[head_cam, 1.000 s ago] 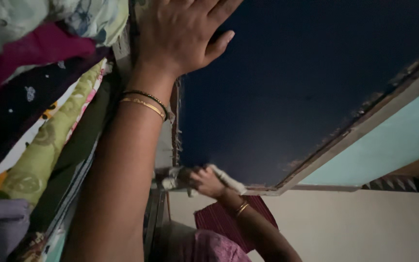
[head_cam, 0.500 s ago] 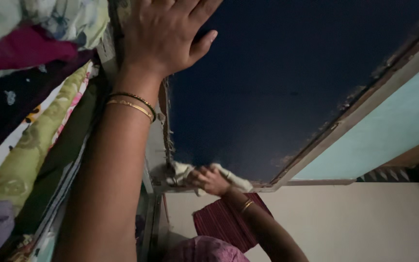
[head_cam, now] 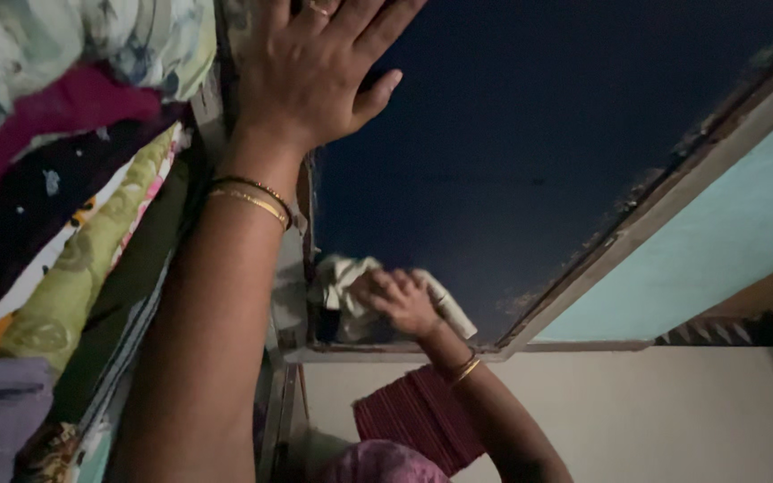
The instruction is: The person wipes a large blue flat surface with a white cloth while steadying themselves with their other hand.
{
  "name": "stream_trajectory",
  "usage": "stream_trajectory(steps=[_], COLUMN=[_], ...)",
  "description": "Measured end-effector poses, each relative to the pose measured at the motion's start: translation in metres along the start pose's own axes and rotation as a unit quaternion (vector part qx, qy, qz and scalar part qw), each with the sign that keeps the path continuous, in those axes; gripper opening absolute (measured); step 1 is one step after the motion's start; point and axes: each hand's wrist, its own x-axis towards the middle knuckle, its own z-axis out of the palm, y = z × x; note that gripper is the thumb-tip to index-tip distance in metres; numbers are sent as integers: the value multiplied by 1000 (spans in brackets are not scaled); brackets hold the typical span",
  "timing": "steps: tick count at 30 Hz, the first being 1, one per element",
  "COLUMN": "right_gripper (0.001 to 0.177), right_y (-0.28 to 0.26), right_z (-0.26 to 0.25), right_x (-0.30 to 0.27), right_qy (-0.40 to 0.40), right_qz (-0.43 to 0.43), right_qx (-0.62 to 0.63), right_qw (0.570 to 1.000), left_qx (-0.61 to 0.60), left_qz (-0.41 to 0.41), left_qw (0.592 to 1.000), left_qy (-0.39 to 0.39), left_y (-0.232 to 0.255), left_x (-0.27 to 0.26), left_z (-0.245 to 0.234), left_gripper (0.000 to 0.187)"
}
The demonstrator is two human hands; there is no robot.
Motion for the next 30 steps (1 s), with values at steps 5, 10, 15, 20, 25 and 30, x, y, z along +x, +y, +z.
stream_trajectory(steps=[5,10,15,20,25,30], right_gripper=[76,70,73,68,70,50], right_y=[13,5,-24,-1,39,74], right_z=[-50,-2,20,6,-52,-124], right_x=[46,17,-26,-15,66,150], right_qy=[109,116,-27,-95,28,186], right_qz=[54,-7,-52,-66,10,96], right_qx=[-130,-81,46,3,-1,-209], right_qw=[984,990,997,993,1000,955], left_qx=[2,-25,-25,-35,-23,17], left_qz=[-1,-25,-12,-12,5,29], left_qw=[1000,998,999,999,1000,997], left_qy=[-3,-47,-26,-31,16,64], left_y=[4,9,10,10,5,-1], left_x=[3,2,4,3,3,3], left_z=[-5,-14,-21,-21,-7,3], left_gripper=[57,56,58,57,60,61])
